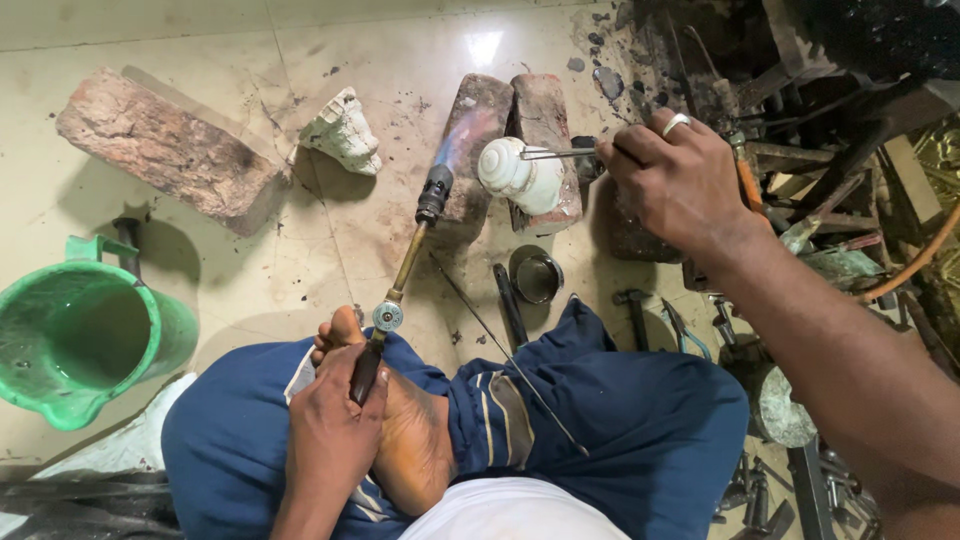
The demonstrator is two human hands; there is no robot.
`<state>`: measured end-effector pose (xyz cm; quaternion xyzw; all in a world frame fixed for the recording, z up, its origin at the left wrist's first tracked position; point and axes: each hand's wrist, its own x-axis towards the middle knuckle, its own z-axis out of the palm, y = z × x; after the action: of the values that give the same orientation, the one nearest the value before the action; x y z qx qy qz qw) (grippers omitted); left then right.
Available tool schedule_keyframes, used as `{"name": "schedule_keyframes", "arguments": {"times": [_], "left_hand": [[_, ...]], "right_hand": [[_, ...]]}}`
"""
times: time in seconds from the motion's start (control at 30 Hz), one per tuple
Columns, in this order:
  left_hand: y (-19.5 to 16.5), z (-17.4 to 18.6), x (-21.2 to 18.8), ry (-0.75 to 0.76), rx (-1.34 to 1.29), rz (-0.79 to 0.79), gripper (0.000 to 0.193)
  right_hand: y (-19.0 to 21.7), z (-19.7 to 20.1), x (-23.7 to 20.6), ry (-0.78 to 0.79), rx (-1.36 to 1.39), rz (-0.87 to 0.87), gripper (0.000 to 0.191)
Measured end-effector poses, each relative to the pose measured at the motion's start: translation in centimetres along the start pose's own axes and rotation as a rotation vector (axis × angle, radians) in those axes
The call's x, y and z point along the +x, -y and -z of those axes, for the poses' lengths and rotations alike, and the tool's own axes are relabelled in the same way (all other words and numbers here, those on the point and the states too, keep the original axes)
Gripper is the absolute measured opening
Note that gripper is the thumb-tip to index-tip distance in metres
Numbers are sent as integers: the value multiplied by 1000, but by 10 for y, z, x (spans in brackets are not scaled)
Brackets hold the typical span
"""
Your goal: The person uses a blowtorch to heat a white ceramic object resting on bricks. They hold the torch in one hand and a metal rod in the other, applying heat to the object's surface and occasionally touching it with the rod.
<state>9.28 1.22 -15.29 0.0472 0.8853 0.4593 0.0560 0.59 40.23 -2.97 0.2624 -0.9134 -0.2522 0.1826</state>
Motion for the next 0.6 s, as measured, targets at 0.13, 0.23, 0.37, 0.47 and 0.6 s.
{"name": "schedule_keyframes", "arguments": {"times": [0.13,0.23,0.37,0.47,0.6], "left_hand": [[0,0,-1,-1,1,7,37],[0,-1,0,-4,-5,3,37],[-2,0,0,-18,1,-20,36],[-3,0,-1,6,1,37,36],[-5,0,-1,-17,-15,2,36]], "right_hand": [[-3,-2,2,41,-35,29,31],[-4,-1,7,49,-42,47,30],[-6,2,12,132,-63,66,31],[-8,4,17,219,-107,79,36],[-9,6,19,308,-131,67,42]]}}
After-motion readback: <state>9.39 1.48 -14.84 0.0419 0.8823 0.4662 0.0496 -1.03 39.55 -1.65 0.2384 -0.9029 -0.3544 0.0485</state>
